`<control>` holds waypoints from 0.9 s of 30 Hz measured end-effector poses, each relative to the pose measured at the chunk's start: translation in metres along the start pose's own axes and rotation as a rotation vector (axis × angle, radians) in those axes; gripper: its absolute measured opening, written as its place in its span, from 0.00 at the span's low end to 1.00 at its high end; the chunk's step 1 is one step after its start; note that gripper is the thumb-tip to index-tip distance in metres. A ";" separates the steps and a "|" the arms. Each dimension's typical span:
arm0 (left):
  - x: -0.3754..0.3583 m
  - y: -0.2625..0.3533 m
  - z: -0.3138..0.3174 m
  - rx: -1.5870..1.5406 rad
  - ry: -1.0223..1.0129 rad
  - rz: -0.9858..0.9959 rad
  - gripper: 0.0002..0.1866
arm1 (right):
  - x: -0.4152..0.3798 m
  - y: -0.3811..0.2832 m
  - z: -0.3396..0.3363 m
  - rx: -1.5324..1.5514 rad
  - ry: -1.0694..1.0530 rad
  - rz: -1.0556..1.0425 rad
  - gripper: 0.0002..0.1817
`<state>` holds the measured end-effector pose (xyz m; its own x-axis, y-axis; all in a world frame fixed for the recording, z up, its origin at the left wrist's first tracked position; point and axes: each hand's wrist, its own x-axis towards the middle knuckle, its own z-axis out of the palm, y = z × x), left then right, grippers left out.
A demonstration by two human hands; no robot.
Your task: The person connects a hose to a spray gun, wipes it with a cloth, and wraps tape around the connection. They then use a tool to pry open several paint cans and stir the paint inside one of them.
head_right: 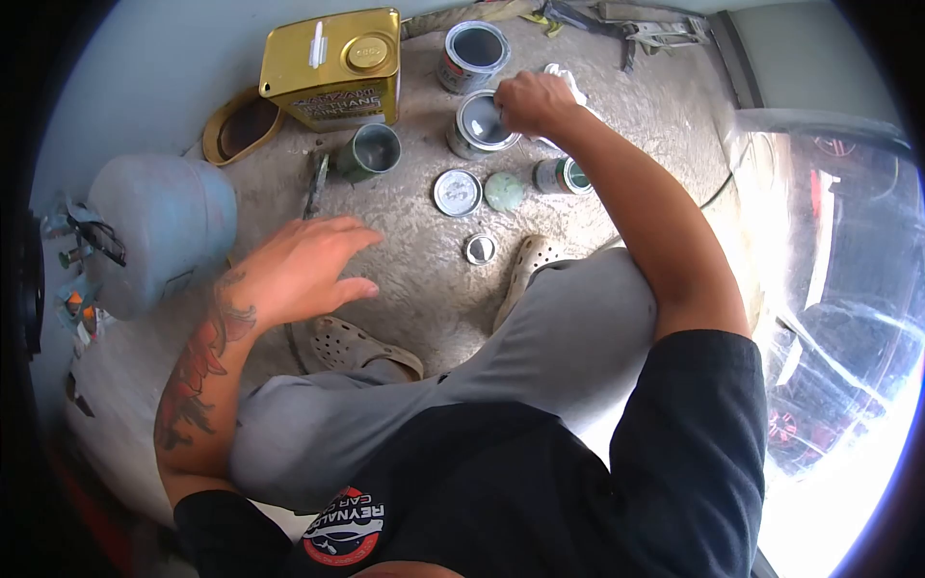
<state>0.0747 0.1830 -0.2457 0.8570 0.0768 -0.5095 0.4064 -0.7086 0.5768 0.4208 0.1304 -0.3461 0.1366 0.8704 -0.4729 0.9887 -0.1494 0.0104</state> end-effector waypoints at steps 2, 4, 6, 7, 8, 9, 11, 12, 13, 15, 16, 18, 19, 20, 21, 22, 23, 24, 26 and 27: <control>-0.001 0.001 -0.001 0.004 0.000 0.014 0.27 | 0.001 0.001 0.002 -0.092 0.121 0.029 0.15; -0.001 0.001 -0.001 -0.017 0.017 -0.008 0.28 | 0.000 0.001 0.008 0.075 0.121 -0.058 0.13; 0.002 -0.001 -0.002 -0.022 0.024 0.008 0.28 | -0.003 -0.005 0.010 0.202 0.059 -0.120 0.09; 0.002 -0.001 -0.002 -0.035 0.033 0.017 0.28 | -0.006 -0.009 0.005 0.210 0.064 -0.114 0.09; 0.003 0.000 -0.003 -0.026 0.026 0.020 0.28 | -0.007 -0.009 -0.002 0.090 0.005 -0.047 0.09; 0.003 0.001 -0.004 -0.038 0.012 0.001 0.28 | -0.008 -0.011 -0.008 -0.030 -0.056 0.021 0.10; 0.004 0.002 -0.004 -0.039 -0.008 -0.010 0.28 | -0.006 -0.010 -0.004 -0.143 -0.002 0.015 0.10; 0.005 0.001 -0.002 -0.033 0.008 -0.001 0.27 | -0.004 -0.012 0.000 -0.055 0.055 0.005 0.10; 0.006 0.001 -0.002 -0.027 0.027 0.007 0.27 | -0.003 -0.011 0.003 0.029 0.113 -0.007 0.10; 0.008 0.000 -0.003 -0.016 0.027 0.010 0.27 | -0.009 -0.009 0.006 0.158 0.125 -0.078 0.10; 0.008 0.000 -0.004 -0.013 0.027 0.008 0.28 | -0.011 -0.008 0.005 0.110 0.072 -0.082 0.11; 0.010 -0.003 -0.002 -0.012 0.031 0.010 0.28 | -0.009 -0.008 -0.004 -0.011 -0.053 -0.010 0.11; 0.011 -0.003 -0.002 -0.018 0.038 0.013 0.28 | -0.006 -0.006 -0.003 -0.008 -0.051 -0.006 0.11; 0.012 -0.002 -0.003 -0.014 0.034 0.017 0.28 | -0.003 -0.004 0.001 -0.085 0.019 -0.023 0.12; 0.012 0.000 -0.005 -0.023 0.013 -0.003 0.28 | -0.002 -0.002 0.004 -0.162 0.091 -0.039 0.12; 0.012 0.002 -0.006 -0.034 -0.006 -0.025 0.28 | 0.000 -0.002 0.009 -0.051 0.146 -0.039 0.12; 0.013 0.001 -0.005 -0.031 -0.004 -0.025 0.28 | 0.000 -0.001 0.013 -0.051 0.149 -0.038 0.12; 0.014 -0.001 -0.003 -0.010 0.024 -0.009 0.28 | -0.004 -0.005 0.012 0.025 0.113 -0.088 0.12; 0.013 -0.002 -0.003 0.016 0.050 0.000 0.28 | -0.009 -0.006 0.005 0.085 0.002 -0.117 0.11; 0.013 0.001 -0.006 0.004 0.045 -0.005 0.28 | -0.010 -0.004 -0.001 0.087 0.003 -0.120 0.11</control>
<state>0.0882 0.1873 -0.2474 0.8682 0.1120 -0.4834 0.4099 -0.7108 0.5716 0.4153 0.1226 -0.3405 0.0178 0.8859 -0.4635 0.9889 -0.0840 -0.1226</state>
